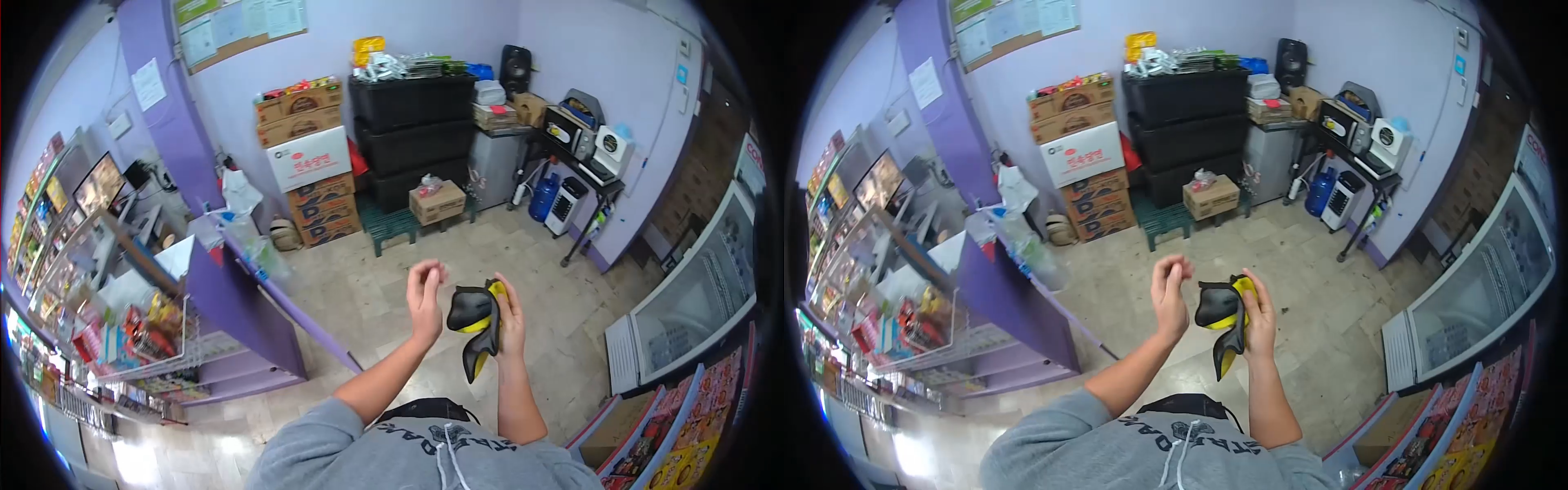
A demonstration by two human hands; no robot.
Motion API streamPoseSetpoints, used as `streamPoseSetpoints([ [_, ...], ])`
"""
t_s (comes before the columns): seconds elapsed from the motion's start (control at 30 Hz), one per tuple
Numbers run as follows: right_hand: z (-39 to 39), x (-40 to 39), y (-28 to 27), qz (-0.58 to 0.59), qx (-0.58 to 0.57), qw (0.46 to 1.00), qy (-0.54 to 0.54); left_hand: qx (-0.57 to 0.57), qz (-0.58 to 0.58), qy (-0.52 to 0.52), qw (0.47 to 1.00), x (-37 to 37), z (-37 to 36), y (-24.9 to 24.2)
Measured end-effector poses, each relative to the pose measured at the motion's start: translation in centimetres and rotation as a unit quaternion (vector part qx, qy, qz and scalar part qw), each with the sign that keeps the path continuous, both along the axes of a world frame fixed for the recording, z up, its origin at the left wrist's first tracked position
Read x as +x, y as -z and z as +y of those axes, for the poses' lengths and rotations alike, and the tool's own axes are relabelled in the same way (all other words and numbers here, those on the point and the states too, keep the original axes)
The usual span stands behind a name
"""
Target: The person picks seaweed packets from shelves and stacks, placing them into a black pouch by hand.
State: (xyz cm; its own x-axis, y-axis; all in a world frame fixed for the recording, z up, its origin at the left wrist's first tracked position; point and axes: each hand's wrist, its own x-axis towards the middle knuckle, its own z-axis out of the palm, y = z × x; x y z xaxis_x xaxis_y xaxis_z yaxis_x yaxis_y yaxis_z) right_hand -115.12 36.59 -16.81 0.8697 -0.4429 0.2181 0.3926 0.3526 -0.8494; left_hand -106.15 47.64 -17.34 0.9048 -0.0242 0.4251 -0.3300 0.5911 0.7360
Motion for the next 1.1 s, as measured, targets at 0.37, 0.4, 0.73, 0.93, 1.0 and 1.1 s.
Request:
streamPoseSetpoints([
  [0.37,-7.7,11.4,6.1,0.07,0.006,0.997,0.028,-0.102,0.044,-0.059,0.992,22.4,-11.0,0.0],
  [0.4,-8.3,13.3,6.4,0.088,0.031,0.996,0.01,-0.089,0.048,-0.07,0.992,24.3,-11.6,0.7],
  [0.73,-15.2,32.7,3.3,0.103,0.126,0.985,-0.061,0.036,0.08,-0.101,0.991,44.9,-17.1,3.7],
  [0.93,-20.0,42.6,3.6,0.082,0.145,0.982,-0.085,0.081,0.082,-0.14,0.983,56.6,-20.0,1.3],
  [1.0,-22.4,46.6,4.3,0.073,0.161,0.98,-0.089,0.078,0.071,-0.158,0.982,62.2,-21.5,1.0],
  [1.1,-26.3,52.2,5.3,0.055,0.158,0.979,-0.117,0.083,0.056,-0.206,0.973,68.9,-23.8,-1.4],
])
